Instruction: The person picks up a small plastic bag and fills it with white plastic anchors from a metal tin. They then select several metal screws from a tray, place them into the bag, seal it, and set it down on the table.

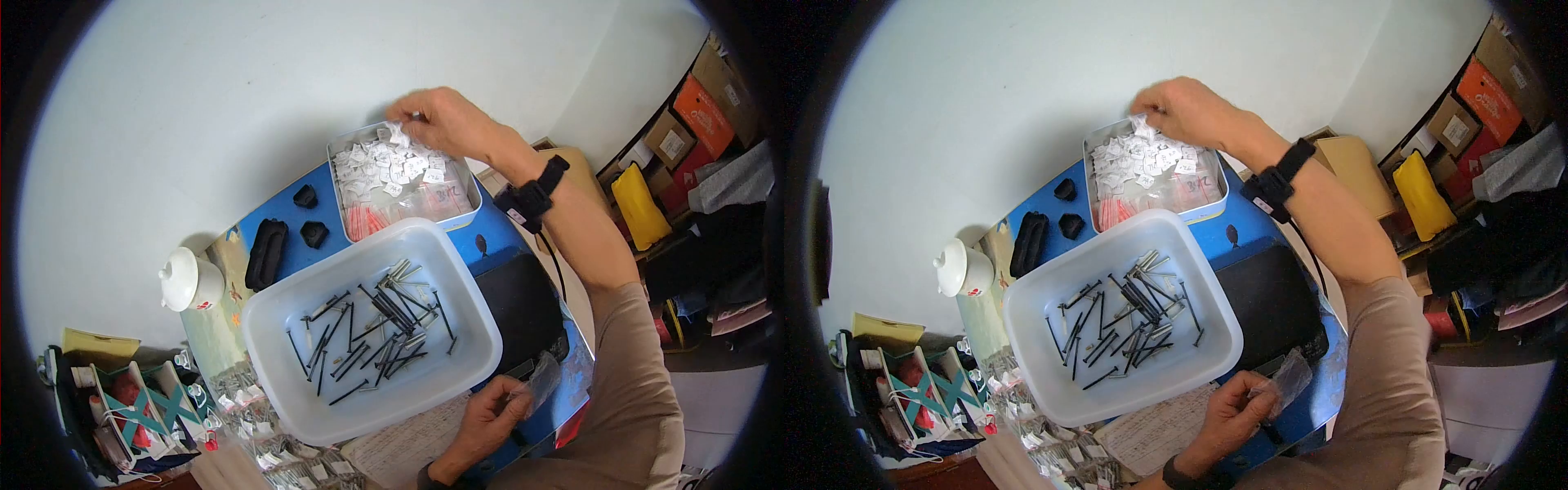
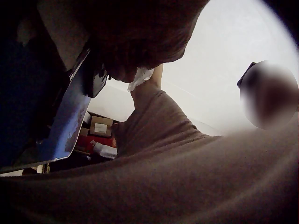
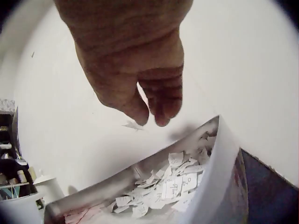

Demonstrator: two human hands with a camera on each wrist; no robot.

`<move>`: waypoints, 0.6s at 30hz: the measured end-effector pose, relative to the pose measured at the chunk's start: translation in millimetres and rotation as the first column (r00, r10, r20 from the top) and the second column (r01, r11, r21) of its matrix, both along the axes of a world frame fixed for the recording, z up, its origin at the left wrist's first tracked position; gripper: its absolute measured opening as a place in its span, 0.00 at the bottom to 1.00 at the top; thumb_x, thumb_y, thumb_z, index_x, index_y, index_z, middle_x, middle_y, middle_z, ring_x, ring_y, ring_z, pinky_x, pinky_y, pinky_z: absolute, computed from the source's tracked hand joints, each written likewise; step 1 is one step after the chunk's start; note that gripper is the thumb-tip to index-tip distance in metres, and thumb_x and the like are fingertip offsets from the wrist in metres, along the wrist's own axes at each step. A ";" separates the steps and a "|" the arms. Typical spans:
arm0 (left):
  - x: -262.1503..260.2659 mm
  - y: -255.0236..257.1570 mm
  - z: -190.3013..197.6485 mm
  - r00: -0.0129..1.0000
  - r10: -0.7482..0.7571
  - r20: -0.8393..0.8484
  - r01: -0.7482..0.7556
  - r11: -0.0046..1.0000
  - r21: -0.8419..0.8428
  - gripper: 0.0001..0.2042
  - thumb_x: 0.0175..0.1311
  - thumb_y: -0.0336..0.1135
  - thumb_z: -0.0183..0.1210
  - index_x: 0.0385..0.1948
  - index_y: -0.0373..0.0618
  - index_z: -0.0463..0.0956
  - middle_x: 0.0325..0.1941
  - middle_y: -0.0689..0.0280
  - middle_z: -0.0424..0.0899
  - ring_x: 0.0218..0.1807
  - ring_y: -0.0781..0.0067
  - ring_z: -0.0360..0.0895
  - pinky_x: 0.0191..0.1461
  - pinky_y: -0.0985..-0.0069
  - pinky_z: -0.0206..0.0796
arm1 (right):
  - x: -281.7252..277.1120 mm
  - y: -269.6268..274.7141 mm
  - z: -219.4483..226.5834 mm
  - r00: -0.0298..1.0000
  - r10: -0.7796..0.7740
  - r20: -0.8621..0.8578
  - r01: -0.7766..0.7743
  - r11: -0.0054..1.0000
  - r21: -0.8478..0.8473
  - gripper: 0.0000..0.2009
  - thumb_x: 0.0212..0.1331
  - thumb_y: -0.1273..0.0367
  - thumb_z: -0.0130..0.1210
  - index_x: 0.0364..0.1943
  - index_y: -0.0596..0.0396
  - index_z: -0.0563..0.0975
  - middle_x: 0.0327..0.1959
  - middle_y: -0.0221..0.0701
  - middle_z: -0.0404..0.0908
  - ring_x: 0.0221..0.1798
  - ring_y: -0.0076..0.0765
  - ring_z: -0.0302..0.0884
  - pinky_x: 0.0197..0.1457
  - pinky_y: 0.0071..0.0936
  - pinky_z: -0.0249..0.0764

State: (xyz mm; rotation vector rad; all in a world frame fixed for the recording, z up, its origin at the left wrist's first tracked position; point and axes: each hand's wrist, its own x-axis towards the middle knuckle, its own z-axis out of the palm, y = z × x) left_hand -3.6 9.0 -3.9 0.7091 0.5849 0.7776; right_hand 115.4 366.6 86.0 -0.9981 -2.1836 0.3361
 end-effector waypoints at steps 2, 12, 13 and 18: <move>-0.3 -0.1 -1.7 1.000 0.015 0.015 -0.015 1.000 -0.001 0.04 0.71 0.29 0.53 0.42 0.40 0.72 0.36 0.65 0.76 0.35 0.79 0.72 0.40 0.79 0.67 | -1.6 1.2 0.2 0.998 -0.048 0.034 0.045 0.996 0.083 0.08 0.50 0.75 0.57 0.34 0.55 0.82 0.30 0.41 0.82 0.35 0.47 0.79 0.40 0.38 0.74; -1.3 0.1 2.2 1.000 0.003 0.030 -0.002 1.000 -0.031 0.05 0.71 0.30 0.53 0.42 0.40 0.72 0.37 0.66 0.77 0.38 0.81 0.73 0.42 0.80 0.67 | 17.1 -10.0 -15.7 0.715 0.154 0.682 -0.131 0.988 -0.086 0.06 0.45 0.72 0.61 0.29 0.58 0.80 0.32 0.40 0.80 0.44 0.47 0.78 0.52 0.41 0.70; -1.3 0.7 2.4 0.999 0.010 0.044 -0.009 1.000 -0.026 0.05 0.72 0.30 0.53 0.42 0.40 0.72 0.37 0.67 0.77 0.38 0.81 0.73 0.42 0.80 0.67 | 15.2 -12.4 -14.4 0.695 0.101 0.712 -0.128 0.992 -0.016 0.06 0.45 0.70 0.62 0.28 0.56 0.80 0.31 0.40 0.81 0.43 0.45 0.78 0.54 0.41 0.68; -1.0 0.2 -0.8 0.998 -0.002 0.062 0.004 0.999 -0.036 0.05 0.72 0.31 0.54 0.41 0.40 0.72 0.37 0.66 0.76 0.38 0.80 0.73 0.42 0.79 0.67 | 9.6 -15.9 -13.6 0.631 -0.015 0.775 0.008 1.000 0.012 0.06 0.43 0.70 0.62 0.27 0.53 0.80 0.27 0.38 0.81 0.40 0.45 0.78 0.57 0.39 0.65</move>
